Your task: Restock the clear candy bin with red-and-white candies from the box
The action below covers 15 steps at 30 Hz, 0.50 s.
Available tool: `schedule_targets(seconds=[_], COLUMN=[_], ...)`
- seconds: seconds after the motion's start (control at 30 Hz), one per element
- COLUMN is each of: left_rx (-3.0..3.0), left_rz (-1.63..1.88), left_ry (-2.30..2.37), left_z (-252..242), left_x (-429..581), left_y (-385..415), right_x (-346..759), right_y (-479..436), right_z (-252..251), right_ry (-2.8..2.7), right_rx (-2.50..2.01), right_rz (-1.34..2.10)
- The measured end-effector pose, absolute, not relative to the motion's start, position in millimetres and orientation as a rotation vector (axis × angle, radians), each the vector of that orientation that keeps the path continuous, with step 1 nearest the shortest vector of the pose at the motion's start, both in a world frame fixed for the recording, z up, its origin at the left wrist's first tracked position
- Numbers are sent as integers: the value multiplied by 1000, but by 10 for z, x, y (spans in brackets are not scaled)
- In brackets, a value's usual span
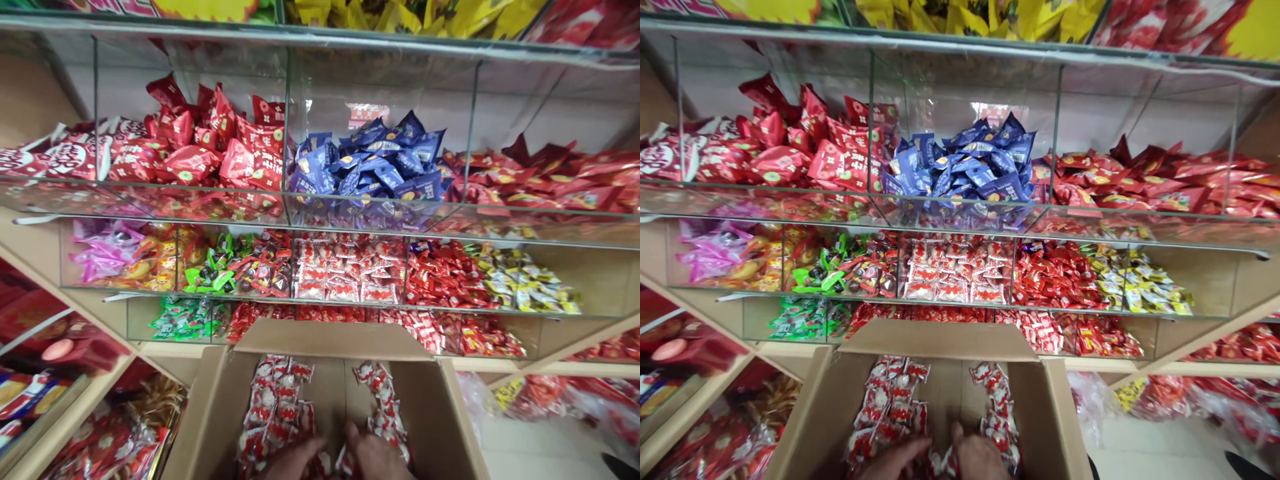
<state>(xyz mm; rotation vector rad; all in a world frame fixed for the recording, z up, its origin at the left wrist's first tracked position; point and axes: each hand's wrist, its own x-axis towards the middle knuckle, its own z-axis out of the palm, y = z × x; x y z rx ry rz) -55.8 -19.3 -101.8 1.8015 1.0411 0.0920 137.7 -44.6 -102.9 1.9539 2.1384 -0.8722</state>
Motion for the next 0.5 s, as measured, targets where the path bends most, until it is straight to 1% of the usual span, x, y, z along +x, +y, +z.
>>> schedule_targets(seconds=[0.1, 0.17, 0.23, 0.3, 0.37, 0.43, 0.5], left_rx=[1559, 1435, 1399, 1351, 1171, 939, 799], left_rz=[333, 447, 534, 631, 757, 844, 877], left_ry=[1064, 1028, 1046, 1076, 1098, 1081, 1038], left_z=[-778, -595, -405, -229, -85, 18, 86], left_x=[-430, -331, -247, -187, -147, -119, -96], left_y=[-153, -109, -57, -5, 42, 77, 95], right_x=[1289, 1249, 1239, 1265, 1314, 1363, 1394], right_y=[-361, -336, -326, -317, -302, -285, -274], right_z=[-673, -480, -336, -232, -156, -96, -51], right_ry=[2314, 2463, 2610, 2686, 2608, 2365, 2124], right_rx=[2031, 2090, 2174, 2341, 2501, 2555, 2556], right_rz=[-1105, -1187, -1258, -1444, -1860, -2337, -2644])
